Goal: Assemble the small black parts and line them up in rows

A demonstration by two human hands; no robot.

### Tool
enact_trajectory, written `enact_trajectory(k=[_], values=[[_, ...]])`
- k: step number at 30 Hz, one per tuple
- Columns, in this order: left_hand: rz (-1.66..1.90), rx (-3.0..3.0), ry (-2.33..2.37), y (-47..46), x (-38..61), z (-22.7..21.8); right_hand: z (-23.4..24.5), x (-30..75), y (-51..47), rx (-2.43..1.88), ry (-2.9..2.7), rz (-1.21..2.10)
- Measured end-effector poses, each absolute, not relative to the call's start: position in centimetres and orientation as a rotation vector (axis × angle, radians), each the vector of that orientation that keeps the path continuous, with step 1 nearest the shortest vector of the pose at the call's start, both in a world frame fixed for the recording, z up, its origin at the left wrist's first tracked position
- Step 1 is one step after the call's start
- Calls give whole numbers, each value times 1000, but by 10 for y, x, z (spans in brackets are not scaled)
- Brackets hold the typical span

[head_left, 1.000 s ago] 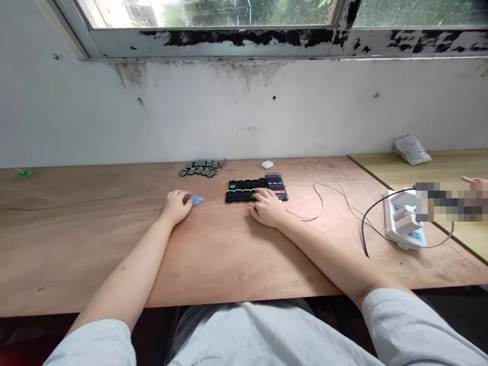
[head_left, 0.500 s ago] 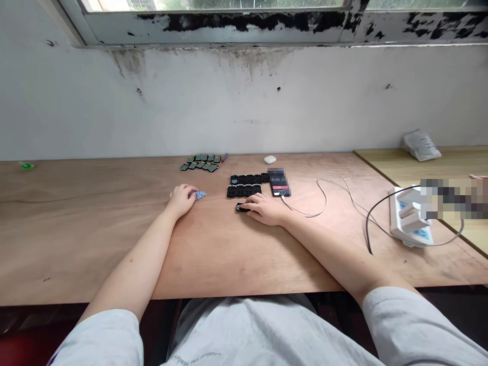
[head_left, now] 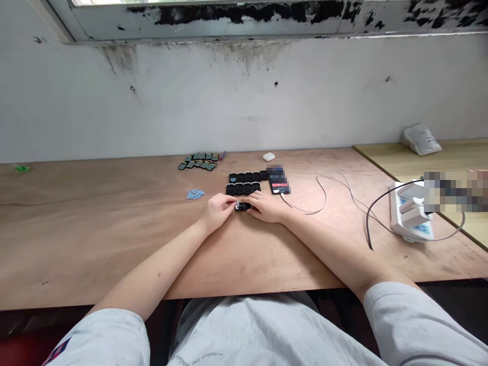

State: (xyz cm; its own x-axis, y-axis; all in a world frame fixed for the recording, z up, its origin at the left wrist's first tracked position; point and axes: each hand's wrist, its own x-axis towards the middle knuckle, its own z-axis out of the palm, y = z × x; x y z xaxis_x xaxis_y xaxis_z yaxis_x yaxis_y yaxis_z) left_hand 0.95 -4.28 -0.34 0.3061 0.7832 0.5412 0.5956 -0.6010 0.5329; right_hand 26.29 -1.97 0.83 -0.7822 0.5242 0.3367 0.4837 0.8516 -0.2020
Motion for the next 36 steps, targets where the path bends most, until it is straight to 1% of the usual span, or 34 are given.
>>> enact_trajectory(k=[3, 13, 20, 29, 33, 36], values=[[1085, 2487, 1151, -46, 22, 0, 9, 262, -20, -759, -2625, 197], [916, 2563, 1253, -40, 14, 0, 10, 260, -19, -727, -2627, 178], [738, 2689, 1110, -42, -1, 3, 9, 261, -18, -745, -2631, 183], [582, 2858, 1061, -58, 10, 14, 10, 261, -17, -753, -2614, 227], [543, 2877, 1084, -59, 13, 13, 10, 261, -17, -764, -2612, 216], [585, 2787, 1128, -54, 11, 9, 10, 261, -18, -757, -2614, 226]])
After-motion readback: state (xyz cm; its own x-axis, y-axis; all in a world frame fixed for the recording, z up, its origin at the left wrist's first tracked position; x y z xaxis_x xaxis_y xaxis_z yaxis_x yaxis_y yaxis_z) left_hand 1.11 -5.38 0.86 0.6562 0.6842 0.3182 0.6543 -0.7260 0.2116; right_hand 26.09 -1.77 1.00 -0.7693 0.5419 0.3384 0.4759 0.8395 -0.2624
